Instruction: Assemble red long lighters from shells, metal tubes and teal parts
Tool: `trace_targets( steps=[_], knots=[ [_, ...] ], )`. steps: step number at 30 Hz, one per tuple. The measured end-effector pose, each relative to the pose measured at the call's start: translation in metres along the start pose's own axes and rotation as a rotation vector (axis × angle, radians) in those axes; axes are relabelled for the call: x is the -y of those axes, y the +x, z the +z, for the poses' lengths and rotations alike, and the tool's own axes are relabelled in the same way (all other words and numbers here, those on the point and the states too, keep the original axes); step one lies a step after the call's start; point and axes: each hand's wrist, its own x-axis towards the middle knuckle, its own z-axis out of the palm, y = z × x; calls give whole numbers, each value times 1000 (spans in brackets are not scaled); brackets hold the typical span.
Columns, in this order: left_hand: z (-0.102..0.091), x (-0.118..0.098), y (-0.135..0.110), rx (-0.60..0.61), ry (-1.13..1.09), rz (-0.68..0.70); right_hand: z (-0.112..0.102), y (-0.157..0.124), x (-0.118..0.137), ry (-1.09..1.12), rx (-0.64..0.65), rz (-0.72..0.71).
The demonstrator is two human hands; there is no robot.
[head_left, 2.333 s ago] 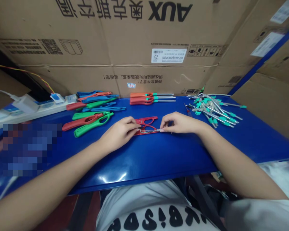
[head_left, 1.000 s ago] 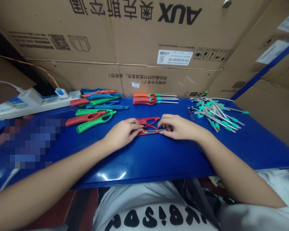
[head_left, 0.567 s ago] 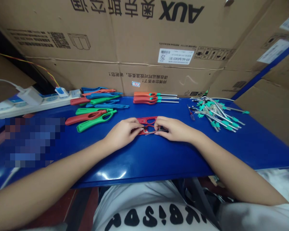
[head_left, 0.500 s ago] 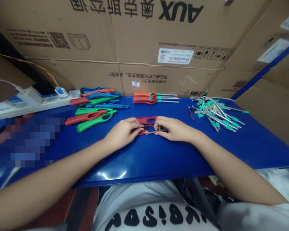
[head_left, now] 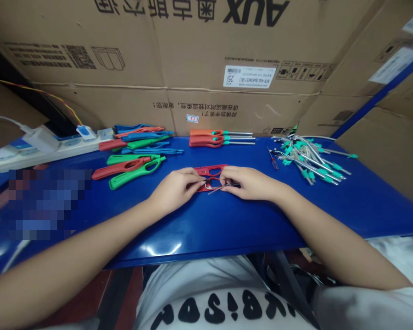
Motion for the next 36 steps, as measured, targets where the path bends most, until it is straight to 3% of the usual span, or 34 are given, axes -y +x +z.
trace_targets(
  steps=[7,16,23,31,36],
  knots=[
    [4,-2,0,0,33,-30,0,0,2,-7,8,11],
    [-4,-19,-7,117,435,23,0,0,2,-11,5,7],
    [-5,-32,-18,191,569,71,0,1,1,12,-5,3],
    [-1,-16,-12,104,111,-54,-5,-6,0,-8,-2,-111],
    [-1,-14,-10,32,-33,-106,-2,-3,1,-25,-31,-112]
  ],
)
